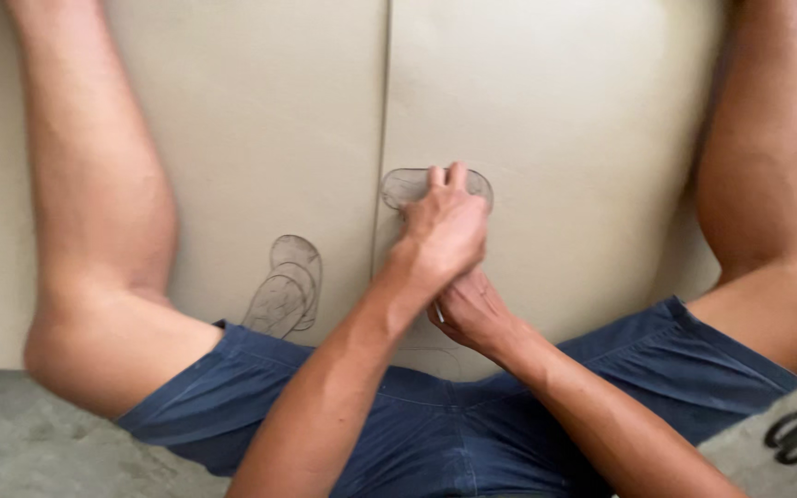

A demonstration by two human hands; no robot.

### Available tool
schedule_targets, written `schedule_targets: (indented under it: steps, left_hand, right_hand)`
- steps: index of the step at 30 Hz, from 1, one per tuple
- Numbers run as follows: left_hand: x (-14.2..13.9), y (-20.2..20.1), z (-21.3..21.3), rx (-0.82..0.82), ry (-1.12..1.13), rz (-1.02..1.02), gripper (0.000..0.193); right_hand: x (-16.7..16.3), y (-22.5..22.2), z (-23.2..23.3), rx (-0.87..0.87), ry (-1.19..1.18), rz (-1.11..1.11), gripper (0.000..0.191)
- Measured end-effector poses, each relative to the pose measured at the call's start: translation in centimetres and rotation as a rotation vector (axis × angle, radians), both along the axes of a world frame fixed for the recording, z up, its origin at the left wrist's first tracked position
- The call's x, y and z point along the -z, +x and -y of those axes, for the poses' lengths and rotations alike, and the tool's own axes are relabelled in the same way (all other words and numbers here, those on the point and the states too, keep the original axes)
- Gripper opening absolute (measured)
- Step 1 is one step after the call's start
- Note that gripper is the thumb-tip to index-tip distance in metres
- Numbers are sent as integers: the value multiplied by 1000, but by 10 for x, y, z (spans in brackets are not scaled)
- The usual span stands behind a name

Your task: The person lies on the floor and traces around sandal-shaped cardboard templates onto large cardboard sheets with a pen, repositioning the templates repeatedly to draw a row of outlines. They then cut out the traced sole shapes from the cardboard, producing additional pattern pieces.

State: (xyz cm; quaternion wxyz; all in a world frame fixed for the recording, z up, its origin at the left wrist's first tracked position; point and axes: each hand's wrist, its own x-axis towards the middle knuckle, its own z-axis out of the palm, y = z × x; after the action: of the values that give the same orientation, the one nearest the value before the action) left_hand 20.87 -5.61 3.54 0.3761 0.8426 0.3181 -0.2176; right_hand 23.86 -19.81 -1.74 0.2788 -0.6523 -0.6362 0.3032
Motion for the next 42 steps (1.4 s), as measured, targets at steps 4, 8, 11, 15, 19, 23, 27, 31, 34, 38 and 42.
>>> schedule_targets:
  steps: [4,8,11,15,19,23,27,31,34,38,42]
  left_hand:
    - [-9,-5,4,10,31,26,19]
    - [-7,-8,-2,25,-8,25,17]
    - [1,-3,-9,54,-48,2,19]
    - [11,10,-21,83,-35,74,22]
    - [12,18,-34,127,-87,-19,25]
    - [13,14,-28,109,-119,-40,29]
    - [22,-2,-8,113,188,120,40]
    - [33,-23,-9,-49,362,168,44]
    - [34,-41,-22,-451,-107,352,20]
    - [27,-46,-33,-627,-423,511,15]
    - [14,-64,-15,-364,-202,598,34]
  right_hand:
    - [2,-22,-30,-11,-216,47,59]
    - [2,-35,-41,14,132,235,59]
    - [5,-38,-37,75,140,221,62]
    - [1,-21,-26,35,11,229,48]
    - [-23,14,-11,126,-71,314,34]
    - [-47,50,-4,247,-50,397,29]
    - [-57,69,-5,350,128,416,25]
    - [-56,83,-18,489,115,139,23]
    - [-54,91,-34,631,-136,-273,29]
    - [-48,88,-56,622,-527,-488,29]
    - [-33,85,-66,624,-411,-529,31]
